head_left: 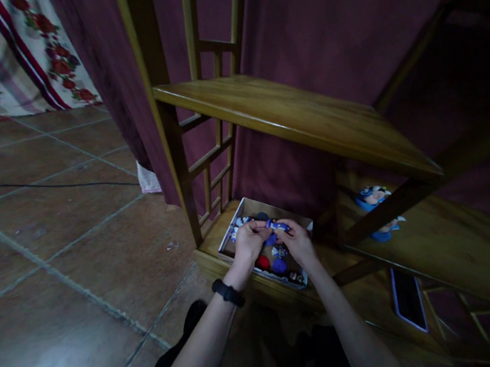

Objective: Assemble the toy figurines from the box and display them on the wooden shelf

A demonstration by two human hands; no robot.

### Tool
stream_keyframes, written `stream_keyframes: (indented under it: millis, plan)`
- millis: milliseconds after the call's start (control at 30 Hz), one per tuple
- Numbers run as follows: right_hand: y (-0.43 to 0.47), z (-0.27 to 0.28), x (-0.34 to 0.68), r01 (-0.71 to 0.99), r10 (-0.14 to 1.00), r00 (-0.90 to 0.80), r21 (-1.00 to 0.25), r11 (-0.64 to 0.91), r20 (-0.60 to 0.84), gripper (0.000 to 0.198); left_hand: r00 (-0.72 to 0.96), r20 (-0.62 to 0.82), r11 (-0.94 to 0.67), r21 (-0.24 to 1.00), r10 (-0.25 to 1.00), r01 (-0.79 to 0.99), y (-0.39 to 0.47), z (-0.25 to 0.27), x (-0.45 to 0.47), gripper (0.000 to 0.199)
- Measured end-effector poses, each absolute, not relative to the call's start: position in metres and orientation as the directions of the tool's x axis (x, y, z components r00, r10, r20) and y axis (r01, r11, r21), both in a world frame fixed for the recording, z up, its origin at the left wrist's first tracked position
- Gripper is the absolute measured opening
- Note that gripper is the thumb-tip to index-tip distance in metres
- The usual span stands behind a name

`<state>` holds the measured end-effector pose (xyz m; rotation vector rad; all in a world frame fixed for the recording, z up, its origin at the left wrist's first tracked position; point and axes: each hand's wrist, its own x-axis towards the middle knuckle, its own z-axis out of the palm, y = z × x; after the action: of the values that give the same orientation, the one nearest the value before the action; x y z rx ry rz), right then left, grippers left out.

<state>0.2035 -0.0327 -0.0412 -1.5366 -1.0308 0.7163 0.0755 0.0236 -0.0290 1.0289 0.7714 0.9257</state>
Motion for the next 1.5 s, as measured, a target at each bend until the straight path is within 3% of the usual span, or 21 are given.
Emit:
stream_keyframes:
  millis: [133, 267, 500, 667, 900, 1233, 1500]
  plan:
    - [-0.031, -0.046, 0.202, 0.243, 0.912, 0.407, -0.969, -0.049, 0.056, 0.035, 0.388, -0.286, 0.411, 0.864, 0.876, -0.291, 0.028, -0.025, 0.073, 0.009]
    - [-0.03, -0.049, 0.2, 0.267, 0.906, 0.412, -0.964, -0.017, 0.098, 0.047, 0.407, -0.461, 0.602, 0.712, 0.789, -0.361, 0.037, -0.024, 0.068, 0.011]
    - [-0.03, -0.042, 0.202, 0.265, 0.89, 0.444, -0.964, -0.019, 0.105, 0.03, 0.531, -0.552, 0.763, 0.525, 0.642, -0.376, 0.039, -0.029, 0.068, 0.009]
    - [-0.025, -0.041, 0.203, 0.271, 0.882, 0.459, -0.962, -0.023, 0.108, 0.024, 0.554, -0.555, 0.78, 0.513, 0.621, -0.36, 0.033, -0.026, 0.069, 0.007]
    - [-0.024, -0.042, 0.203, 0.131, 0.924, 0.377, -0.991, 0.012, 0.061, 0.024, 0.553, -0.56, 0.779, 0.532, 0.617, -0.33, 0.033, -0.025, 0.068, 0.006]
    - [-0.028, -0.039, 0.197, 0.237, 0.904, 0.414, -0.971, 0.002, 0.103, 0.019, 0.453, -0.516, 0.684, 0.603, 0.727, -0.41, 0.025, -0.025, 0.07, 0.008]
    - [-0.028, -0.034, 0.187, 0.119, 0.885, 0.462, -0.993, 0.007, 0.061, 0.023, 0.476, -0.531, 0.71, 0.575, 0.701, -0.406, 0.027, -0.024, 0.069, 0.008]
